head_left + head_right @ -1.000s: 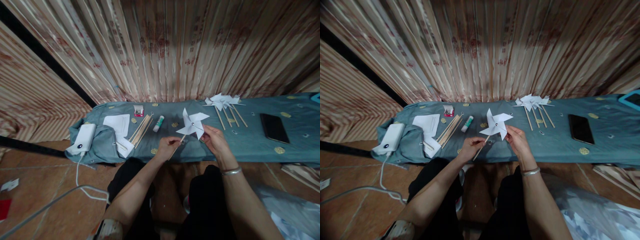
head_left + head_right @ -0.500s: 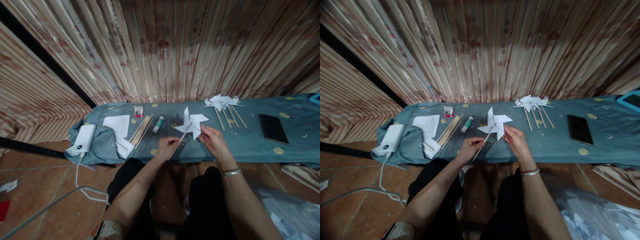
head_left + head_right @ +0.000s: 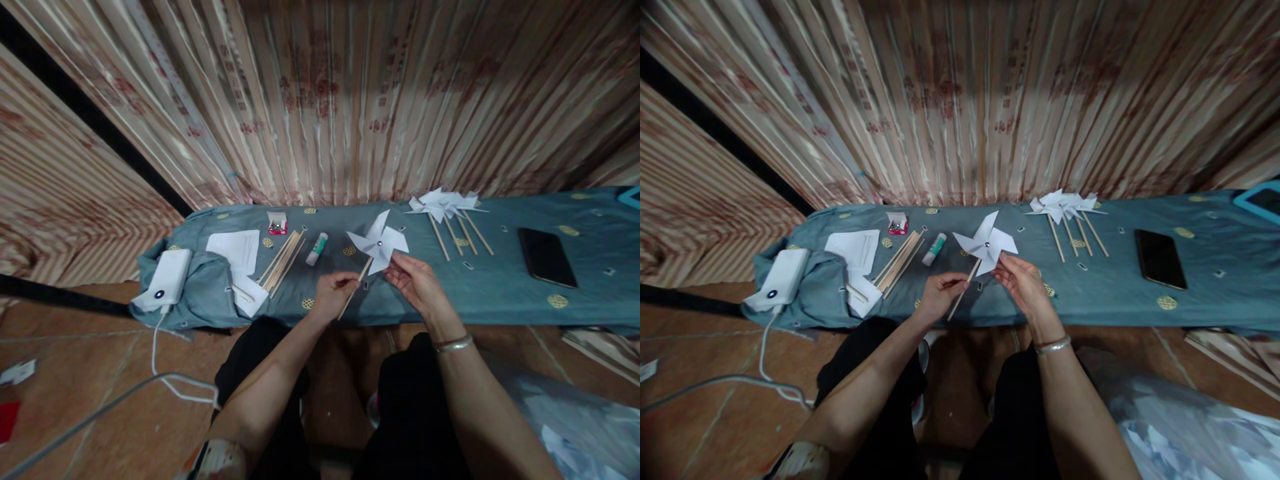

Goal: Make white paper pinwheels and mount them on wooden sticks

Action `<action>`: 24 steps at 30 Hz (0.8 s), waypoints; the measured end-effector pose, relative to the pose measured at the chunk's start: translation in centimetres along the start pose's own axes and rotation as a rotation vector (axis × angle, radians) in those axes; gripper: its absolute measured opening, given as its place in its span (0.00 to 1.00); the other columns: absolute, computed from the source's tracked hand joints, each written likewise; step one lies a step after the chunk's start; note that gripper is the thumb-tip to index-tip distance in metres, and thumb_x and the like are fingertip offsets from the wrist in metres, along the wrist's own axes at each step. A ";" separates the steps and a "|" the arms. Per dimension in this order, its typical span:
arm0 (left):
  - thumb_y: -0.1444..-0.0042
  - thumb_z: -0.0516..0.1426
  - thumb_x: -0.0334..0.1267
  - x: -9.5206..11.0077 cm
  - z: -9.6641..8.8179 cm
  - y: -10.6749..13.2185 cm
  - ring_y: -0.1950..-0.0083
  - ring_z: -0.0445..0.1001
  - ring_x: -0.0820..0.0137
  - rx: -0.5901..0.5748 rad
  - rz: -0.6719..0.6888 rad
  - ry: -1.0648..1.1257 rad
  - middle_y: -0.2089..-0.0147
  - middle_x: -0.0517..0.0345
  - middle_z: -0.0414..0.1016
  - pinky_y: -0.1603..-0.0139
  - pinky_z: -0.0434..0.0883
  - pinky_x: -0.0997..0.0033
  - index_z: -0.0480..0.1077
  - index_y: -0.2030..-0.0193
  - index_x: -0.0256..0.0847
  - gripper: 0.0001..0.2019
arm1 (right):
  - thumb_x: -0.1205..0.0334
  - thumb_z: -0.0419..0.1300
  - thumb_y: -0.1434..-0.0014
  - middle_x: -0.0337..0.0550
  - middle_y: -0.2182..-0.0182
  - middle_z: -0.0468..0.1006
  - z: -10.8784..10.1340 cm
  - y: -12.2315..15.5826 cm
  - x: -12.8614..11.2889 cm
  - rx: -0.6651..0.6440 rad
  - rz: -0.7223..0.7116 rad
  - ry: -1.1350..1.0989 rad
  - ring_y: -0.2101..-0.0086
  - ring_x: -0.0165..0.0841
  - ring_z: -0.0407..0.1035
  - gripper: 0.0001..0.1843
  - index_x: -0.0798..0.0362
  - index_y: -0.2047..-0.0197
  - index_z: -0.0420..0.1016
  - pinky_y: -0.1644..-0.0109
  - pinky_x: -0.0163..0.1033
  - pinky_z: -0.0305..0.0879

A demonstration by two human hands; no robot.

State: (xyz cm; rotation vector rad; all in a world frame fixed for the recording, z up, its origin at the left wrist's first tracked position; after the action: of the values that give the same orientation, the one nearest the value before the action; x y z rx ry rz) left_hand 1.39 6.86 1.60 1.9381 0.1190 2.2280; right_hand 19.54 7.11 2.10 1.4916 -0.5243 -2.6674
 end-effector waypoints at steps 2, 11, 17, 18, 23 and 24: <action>0.60 0.64 0.30 -0.1 -0.1 0.0 0.75 0.71 0.75 0.003 0.003 0.006 0.76 0.60 0.78 0.69 0.68 0.76 0.80 0.73 0.39 0.05 | 0.56 0.80 0.67 0.40 0.77 0.82 0.0 0.0 0.1 0.010 0.001 -0.005 0.76 0.28 0.74 0.19 0.53 0.72 0.81 0.74 0.29 0.71; 0.58 0.64 0.30 -0.3 0.1 0.0 0.72 0.73 0.73 -0.029 0.002 0.010 0.74 0.59 0.80 0.66 0.70 0.74 0.81 0.71 0.38 0.05 | 0.55 0.81 0.71 0.39 0.79 0.82 1.0 0.3 0.6 0.008 0.040 -0.008 0.77 0.28 0.75 0.20 0.53 0.76 0.80 0.75 0.27 0.72; 0.58 0.64 0.30 0.0 0.2 0.1 0.73 0.72 0.74 -0.032 0.027 0.007 0.74 0.60 0.79 0.67 0.69 0.75 0.81 0.71 0.38 0.05 | 0.53 0.80 0.69 0.41 0.79 0.82 1.1 0.3 0.9 0.001 0.036 0.020 0.78 0.28 0.75 0.20 0.54 0.75 0.81 0.76 0.27 0.71; 0.58 0.64 0.30 -0.1 0.1 0.0 0.73 0.73 0.73 -0.028 0.028 -0.002 0.74 0.60 0.80 0.67 0.70 0.75 0.81 0.71 0.38 0.05 | 0.53 0.80 0.68 0.42 0.78 0.82 1.1 0.3 0.9 -0.003 0.034 0.030 0.78 0.28 0.75 0.20 0.54 0.75 0.81 0.76 0.27 0.71; 0.57 0.64 0.29 -0.3 0.1 -0.1 0.71 0.74 0.72 -0.026 0.022 -0.016 0.72 0.58 0.81 0.63 0.71 0.73 0.81 0.70 0.38 0.05 | 0.50 0.78 0.64 0.44 0.77 0.83 1.5 0.4 0.9 -0.047 0.009 0.099 0.79 0.27 0.73 0.19 0.54 0.74 0.81 0.76 0.29 0.70; 0.56 0.64 0.29 -0.3 0.1 -0.1 0.71 0.74 0.72 -0.025 0.022 -0.019 0.72 0.58 0.81 0.63 0.71 0.73 0.81 0.70 0.38 0.05 | 0.49 0.78 0.65 0.44 0.77 0.83 1.6 0.5 0.8 -0.050 0.006 0.109 0.79 0.27 0.72 0.20 0.54 0.75 0.81 0.77 0.29 0.69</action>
State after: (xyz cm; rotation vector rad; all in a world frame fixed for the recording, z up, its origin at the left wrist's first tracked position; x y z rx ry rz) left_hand 1.57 6.93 1.33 1.9570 0.0677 2.2130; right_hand 17.69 6.90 2.35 1.6075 -0.4513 -2.5559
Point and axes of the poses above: each hand's wrist, its own y-axis away from the middle knuckle, its own z-axis out of the palm, x = y × z, the point moved 8 cm from there along -y, towards the middle knuckle
